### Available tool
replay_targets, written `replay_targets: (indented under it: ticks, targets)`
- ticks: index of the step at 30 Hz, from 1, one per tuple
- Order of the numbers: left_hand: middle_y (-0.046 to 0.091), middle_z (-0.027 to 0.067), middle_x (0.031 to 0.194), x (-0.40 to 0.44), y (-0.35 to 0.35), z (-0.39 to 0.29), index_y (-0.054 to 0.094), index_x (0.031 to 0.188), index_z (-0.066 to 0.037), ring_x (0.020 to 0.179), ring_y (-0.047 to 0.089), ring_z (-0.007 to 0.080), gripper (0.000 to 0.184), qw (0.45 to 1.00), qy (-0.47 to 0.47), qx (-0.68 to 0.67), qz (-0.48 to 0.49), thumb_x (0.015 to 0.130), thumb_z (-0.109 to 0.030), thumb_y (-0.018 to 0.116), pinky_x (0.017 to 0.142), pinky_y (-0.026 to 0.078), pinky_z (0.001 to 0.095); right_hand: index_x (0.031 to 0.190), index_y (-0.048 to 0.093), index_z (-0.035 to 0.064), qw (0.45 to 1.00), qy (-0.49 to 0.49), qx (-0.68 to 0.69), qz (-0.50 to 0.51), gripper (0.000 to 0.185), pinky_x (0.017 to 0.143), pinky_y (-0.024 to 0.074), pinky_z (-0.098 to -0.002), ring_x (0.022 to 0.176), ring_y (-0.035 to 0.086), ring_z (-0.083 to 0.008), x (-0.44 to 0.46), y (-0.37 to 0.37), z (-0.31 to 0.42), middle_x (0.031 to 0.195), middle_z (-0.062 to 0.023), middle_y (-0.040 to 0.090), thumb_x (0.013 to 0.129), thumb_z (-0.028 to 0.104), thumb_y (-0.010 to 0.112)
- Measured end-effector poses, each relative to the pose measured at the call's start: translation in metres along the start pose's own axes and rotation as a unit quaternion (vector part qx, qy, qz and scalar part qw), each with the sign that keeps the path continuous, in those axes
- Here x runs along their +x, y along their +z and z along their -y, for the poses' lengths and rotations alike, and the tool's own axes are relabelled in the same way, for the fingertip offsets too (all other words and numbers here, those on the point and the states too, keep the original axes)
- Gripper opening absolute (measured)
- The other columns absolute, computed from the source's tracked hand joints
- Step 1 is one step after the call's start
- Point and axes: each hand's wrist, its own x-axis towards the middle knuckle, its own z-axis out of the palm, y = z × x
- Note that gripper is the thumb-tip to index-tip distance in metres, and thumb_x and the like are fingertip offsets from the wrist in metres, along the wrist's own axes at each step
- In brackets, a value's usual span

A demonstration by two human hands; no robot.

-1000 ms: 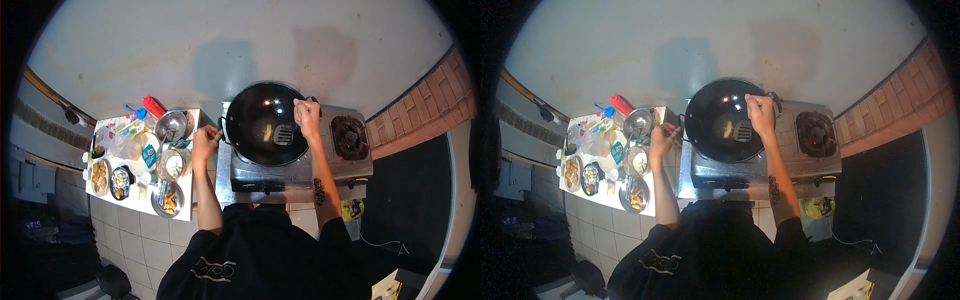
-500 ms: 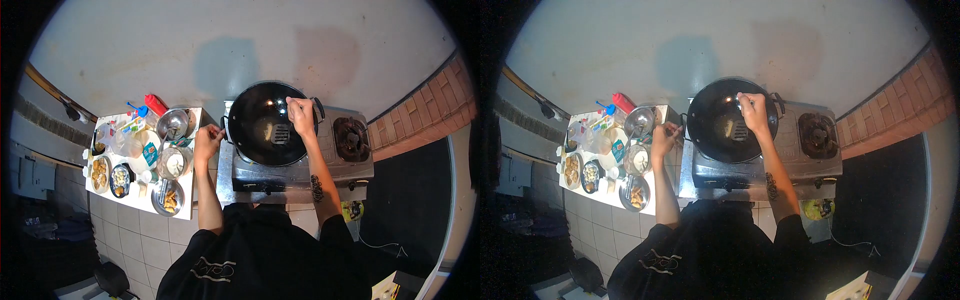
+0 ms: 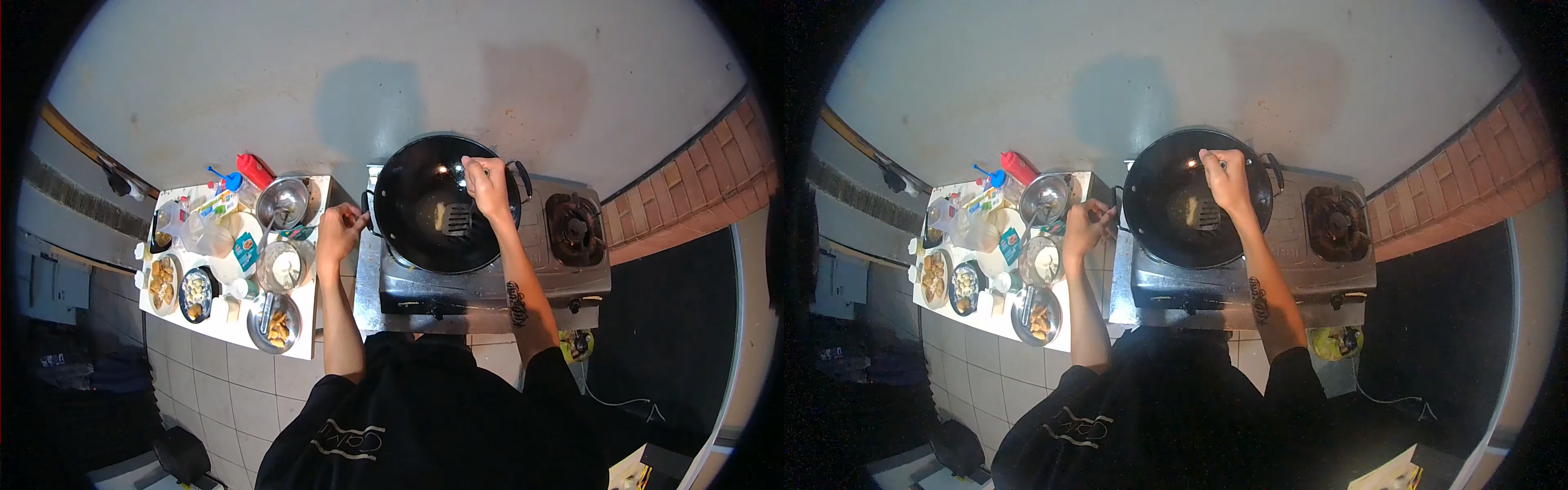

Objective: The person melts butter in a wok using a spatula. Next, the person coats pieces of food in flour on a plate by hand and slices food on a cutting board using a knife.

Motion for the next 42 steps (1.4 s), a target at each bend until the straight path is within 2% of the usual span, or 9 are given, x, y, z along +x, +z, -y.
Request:
replay_targets:
  ticks: [6,14,19,21,27,30,33,36,42]
  targets:
    - [0.058,0.0068,0.058,-0.001,-0.003,-0.007,0.064,0.073,0.001,0.054,0.054,0.0131,0.018,0.999,0.020,0.025,-0.005,0.076,-0.014,0.075,0.054,0.043,0.0283,0.048,0.039,0.0038,1.000,-0.013,-0.020,0.011,0.045,0.042,0.0254,-0.0280,0.042,0.035,-0.0063,0.004,0.003,0.000,0.044,0.0027,0.038,0.089,0.015,0.052]
    - [0.057,0.0070,0.058,0.002,-0.002,0.000,0.065,0.073,0.001,0.053,0.054,0.0136,0.018,1.000,0.002,0.007,0.010,0.075,-0.014,0.075,0.053,0.043,0.0285,0.049,0.040,0.0050,1.000,0.008,-0.010,0.007,0.044,0.042,0.0250,-0.0275,0.042,0.036,-0.0055,0.005,0.002,0.000,0.045,0.0033,0.039,0.089,0.015,0.052]
    - [0.057,0.0072,0.058,0.003,-0.002,0.004,0.065,0.074,0.001,0.054,0.054,0.0134,0.019,0.999,0.028,0.023,0.001,0.075,-0.014,0.075,0.053,0.043,0.0284,0.049,0.038,0.0062,0.999,-0.010,0.034,-0.018,0.044,0.042,0.0234,-0.0272,0.043,0.032,-0.0049,0.005,-0.006,0.001,0.046,0.0039,0.037,0.091,0.015,0.051]
    - [0.057,0.0075,0.059,0.004,-0.002,0.003,0.065,0.074,0.001,0.054,0.054,0.0137,0.019,1.000,0.003,0.006,0.013,0.075,-0.014,0.075,0.053,0.043,0.0283,0.049,0.038,0.0065,0.999,-0.011,0.029,-0.017,0.045,0.042,0.0233,-0.0272,0.043,0.031,-0.0048,0.005,-0.011,0.002,0.046,0.0044,0.037,0.091,0.015,0.051]
    - [0.059,0.0067,0.061,0.005,-0.006,-0.001,0.067,0.078,0.002,0.056,0.058,0.0134,0.020,0.998,0.021,0.045,0.029,0.077,-0.015,0.075,0.055,0.045,0.0293,0.049,0.037,0.0073,0.999,-0.029,0.011,-0.025,0.045,0.042,0.0228,-0.0273,0.043,0.030,-0.0046,0.003,-0.012,-0.001,0.046,0.0051,0.035,0.091,0.014,0.050]
    - [0.060,0.0067,0.061,0.006,-0.006,0.002,0.066,0.078,0.002,0.056,0.057,0.0130,0.020,0.997,0.043,0.054,0.031,0.077,-0.016,0.076,0.055,0.045,0.0293,0.049,0.037,0.0073,0.999,-0.021,0.023,-0.026,0.045,0.042,0.0226,-0.0272,0.043,0.030,-0.0047,0.000,-0.011,-0.005,0.046,0.0050,0.035,0.092,0.014,0.051]
    - [0.060,0.0067,0.062,0.006,-0.006,0.000,0.066,0.078,0.002,0.056,0.057,0.0127,0.020,0.999,0.013,0.034,0.037,0.077,-0.016,0.075,0.055,0.044,0.0295,0.049,0.037,0.0076,0.999,-0.025,0.035,-0.023,0.045,0.041,0.0221,-0.0268,0.042,0.029,-0.0045,0.000,-0.010,-0.004,0.046,0.0051,0.035,0.092,0.013,0.050]
    - [0.057,0.0075,0.058,0.006,-0.004,0.002,0.064,0.073,0.001,0.054,0.054,0.0142,0.021,0.999,0.012,0.020,0.023,0.074,-0.015,0.077,0.053,0.042,0.0286,0.050,0.036,0.0082,0.998,-0.024,0.052,-0.020,0.045,0.041,0.0212,-0.0262,0.042,0.029,-0.0042,0.000,-0.011,-0.005,0.046,0.0055,0.034,0.092,0.012,0.050]
    - [0.058,0.0077,0.059,0.006,-0.005,0.001,0.064,0.073,0.001,0.054,0.054,0.0142,0.021,0.999,0.026,0.021,0.025,0.074,-0.015,0.077,0.053,0.042,0.0287,0.051,0.036,0.0091,0.997,-0.015,0.071,-0.023,0.044,0.040,0.0198,-0.0257,0.043,0.027,-0.0035,-0.001,-0.010,-0.009,0.047,0.0061,0.033,0.093,0.012,0.049]
